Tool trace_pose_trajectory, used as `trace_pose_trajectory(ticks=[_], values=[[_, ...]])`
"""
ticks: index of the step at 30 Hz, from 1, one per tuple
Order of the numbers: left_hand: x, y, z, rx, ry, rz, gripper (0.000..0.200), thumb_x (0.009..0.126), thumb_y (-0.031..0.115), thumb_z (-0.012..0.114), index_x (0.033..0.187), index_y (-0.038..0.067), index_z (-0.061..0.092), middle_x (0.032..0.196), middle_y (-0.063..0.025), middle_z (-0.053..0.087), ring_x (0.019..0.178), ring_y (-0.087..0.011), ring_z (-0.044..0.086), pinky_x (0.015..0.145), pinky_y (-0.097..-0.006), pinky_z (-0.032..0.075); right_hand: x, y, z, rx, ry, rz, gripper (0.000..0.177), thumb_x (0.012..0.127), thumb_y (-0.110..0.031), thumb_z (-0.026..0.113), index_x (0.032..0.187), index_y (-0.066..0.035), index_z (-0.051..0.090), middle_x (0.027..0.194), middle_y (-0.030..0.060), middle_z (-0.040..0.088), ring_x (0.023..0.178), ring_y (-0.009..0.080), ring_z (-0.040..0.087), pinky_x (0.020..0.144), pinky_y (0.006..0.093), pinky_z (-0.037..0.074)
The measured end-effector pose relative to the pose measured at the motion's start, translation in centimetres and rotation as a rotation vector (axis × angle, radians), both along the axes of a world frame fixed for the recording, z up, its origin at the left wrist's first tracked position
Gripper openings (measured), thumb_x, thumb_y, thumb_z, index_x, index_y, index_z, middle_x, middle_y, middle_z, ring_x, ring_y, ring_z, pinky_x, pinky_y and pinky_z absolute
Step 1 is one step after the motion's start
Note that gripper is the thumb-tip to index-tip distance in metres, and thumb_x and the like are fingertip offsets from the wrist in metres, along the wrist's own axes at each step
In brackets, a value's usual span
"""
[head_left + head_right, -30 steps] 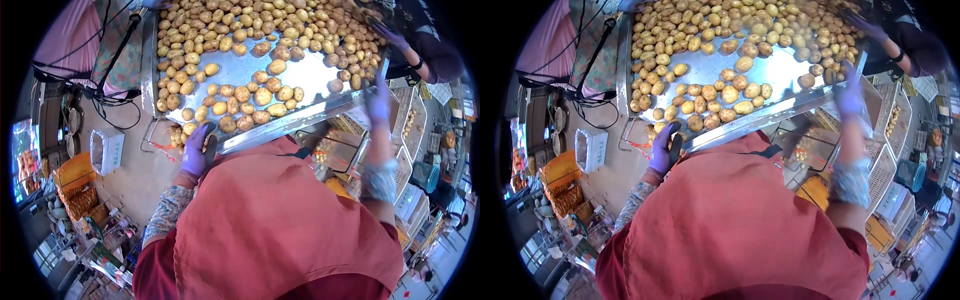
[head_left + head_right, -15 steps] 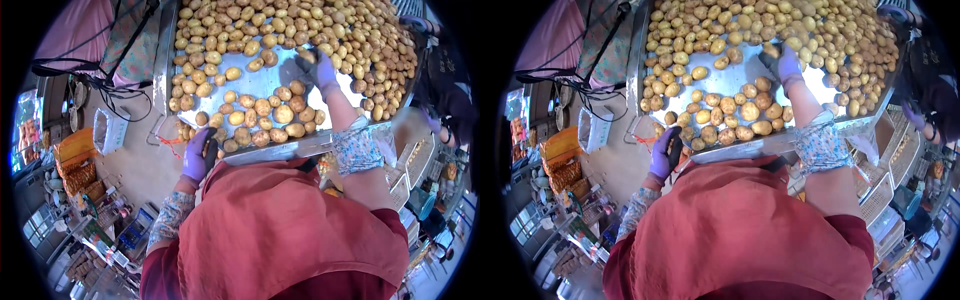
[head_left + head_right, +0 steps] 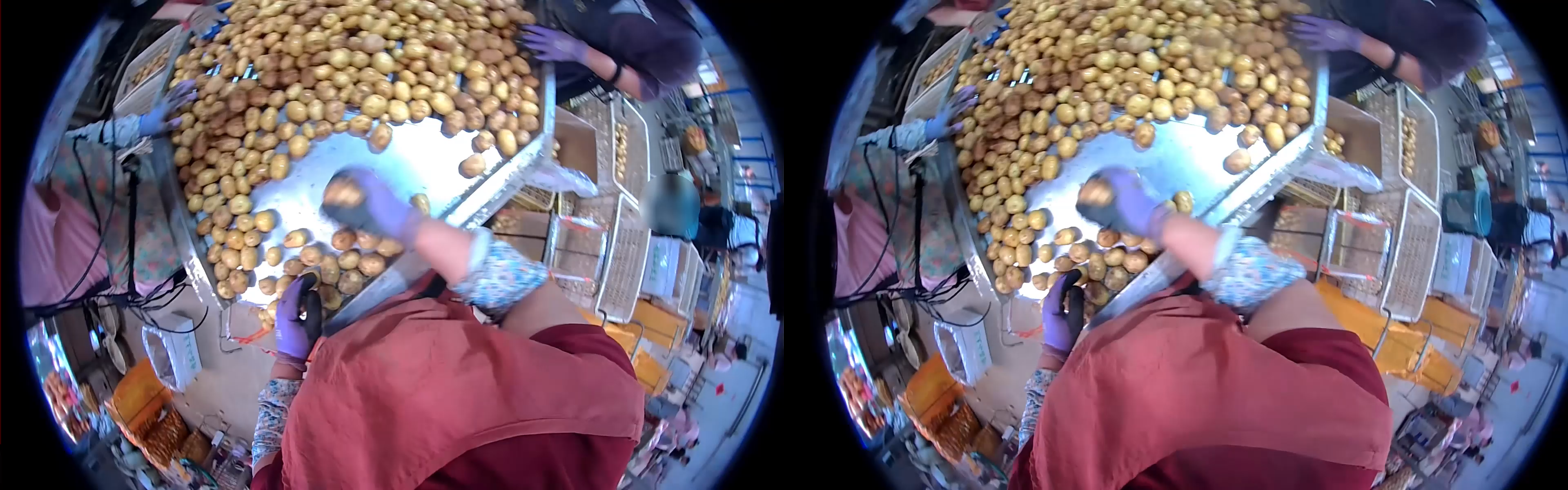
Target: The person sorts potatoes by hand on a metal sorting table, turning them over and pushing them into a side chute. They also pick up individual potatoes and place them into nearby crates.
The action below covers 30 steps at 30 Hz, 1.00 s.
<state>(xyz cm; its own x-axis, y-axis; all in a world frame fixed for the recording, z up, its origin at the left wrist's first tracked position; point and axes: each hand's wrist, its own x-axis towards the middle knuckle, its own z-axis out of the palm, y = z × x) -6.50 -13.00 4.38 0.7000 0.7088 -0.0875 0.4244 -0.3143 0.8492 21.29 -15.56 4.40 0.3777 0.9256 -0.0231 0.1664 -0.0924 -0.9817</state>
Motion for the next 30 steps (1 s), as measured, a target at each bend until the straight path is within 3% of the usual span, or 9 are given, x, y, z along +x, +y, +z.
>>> trace_pose_trajectory(ticks=[2, 3, 4, 9, 11, 17, 22, 26, 30], values=[[-1.1, -0.1, -1.0, -0.118, 0.012, 0.029, 0.028, 0.091, 0.007, 0.061, 0.118, 0.0, 0.062, 0.113, -0.0154, 0.067, 0.106, -0.0283, 0.064, 0.092, -0.0357, 0.049, 5.5, -4.9, 3.6, 0.312, 0.276, -0.224, 0.015, 0.087, -0.005, 0.066, 0.102, -0.004, 0.062, 0.094, 0.0044, 0.066, 0.081, 0.0147, 0.063, 0.073, 0.0298, 0.052], [-1.4, -0.1, -1.2, -0.049, 0.029, 0.003, 0.028, 0.091, 0.006, 0.062, 0.118, -0.001, 0.062, 0.113, -0.0148, 0.067, 0.105, -0.0258, 0.064, 0.091, -0.035, 0.049, 8.6, -7.9, 6.6, 0.439, -0.485, -0.366, 0.022, 0.083, -0.001, 0.069, 0.103, -0.003, 0.06, 0.096, 0.0041, 0.066, 0.083, 0.0143, 0.063, 0.075, 0.0288, 0.052], [-1.6, -0.2, -1.6, -0.048, 0.007, 0.019, 0.028, 0.092, 0.007, 0.06, 0.119, -0.001, 0.061, 0.113, -0.0142, 0.067, 0.105, -0.0248, 0.064, 0.091, -0.0348, 0.049, 9.1, -11.4, 12.2, 0.181, -0.273, -0.618, 0.031, 0.082, -0.004, 0.072, 0.11, -0.002, 0.058, 0.099, 0.0044, 0.066, 0.087, 0.0154, 0.063, 0.079, 0.0291, 0.052], [-0.3, 0.5, -2.0, -0.095, 0.037, -0.033, 0.032, 0.096, 0.012, 0.053, 0.125, -0.001, 0.058, 0.118, -0.0148, 0.064, 0.108, -0.0236, 0.061, 0.094, -0.0343, 0.048, 20.8, -26.9, 21.1, 0.422, -1.75, -1.211, 0.069, 0.076, -0.029, 0.081, 0.129, 0.003, 0.049, 0.128, 0.0197, 0.053, 0.123, 0.0294, 0.049, 0.106, 0.0388, 0.036], [0.6, 0.9, -1.8, 0.085, 0.049, -0.182, 0.034, 0.094, 0.013, 0.057, 0.126, 0.0, 0.057, 0.121, -0.0179, 0.063, 0.114, -0.0304, 0.06, 0.098, -0.0378, 0.047, 32.4, -36.0, 16.1, 0.202, -1.046, -1.476, 0.055, 0.085, -0.032, 0.073, 0.125, 0.001, 0.056, 0.132, 0.0204, 0.052, 0.121, 0.0289, 0.051, 0.102, 0.0382, 0.04], [-2.3, -1.4, -1.1, 0.31, 0.344, -0.593, 0.059, 0.084, 0.028, 0.065, 0.138, 0.009, 0.048, 0.143, -0.0184, 0.046, 0.132, -0.0411, 0.042, 0.11, -0.05, 0.033, 22.3, -26.0, 3.4, -0.246, -0.656, -0.907, 0.069, 0.087, -0.03, 0.072, 0.14, 0.004, 0.042, 0.131, 0.0225, 0.055, 0.118, 0.0293, 0.055, 0.101, 0.039, 0.041], [-9.7, -2.7, 0.3, 0.049, 0.252, -0.211, 0.039, 0.092, 0.021, 0.062, 0.128, 0.004, 0.057, 0.129, -0.0203, 0.058, 0.122, -0.0396, 0.053, 0.104, -0.0442, 0.04, 8.4, -16.2, -0.8, -0.195, -1.1, -0.001, 0.054, 0.077, -0.016, 0.072, 0.127, -0.005, 0.056, 0.126, 0.0226, 0.058, 0.113, 0.0412, 0.055, 0.098, 0.0464, 0.044], [-8.4, -2.9, 1.6, -0.106, 0.002, 0.201, 0.032, 0.094, 0.015, 0.061, 0.123, 0.001, 0.059, 0.117, -0.0154, 0.066, 0.112, -0.0276, 0.063, 0.095, -0.036, 0.048, 1.4, -10.5, 1.4, -0.617, -0.865, 0.226, 0.028, 0.089, -0.029, 0.062, 0.112, -0.014, 0.064, 0.098, 0.0146, 0.07, 0.095, 0.039, 0.064, 0.086, 0.0466, 0.049], [-6.3, -2.7, 1.5, -0.056, -0.08, 0.309, 0.027, 0.092, 0.01, 0.063, 0.118, 0.001, 0.062, 0.114, -0.0141, 0.067, 0.108, -0.025, 0.064, 0.094, -0.0346, 0.049, -1.1, -7.3, -1.1, -0.626, -0.778, 0.267, 0.032, 0.085, -0.022, 0.064, 0.115, -0.011, 0.061, 0.123, 0.0234, 0.057, 0.103, 0.0426, 0.06, 0.092, 0.0473, 0.047]])
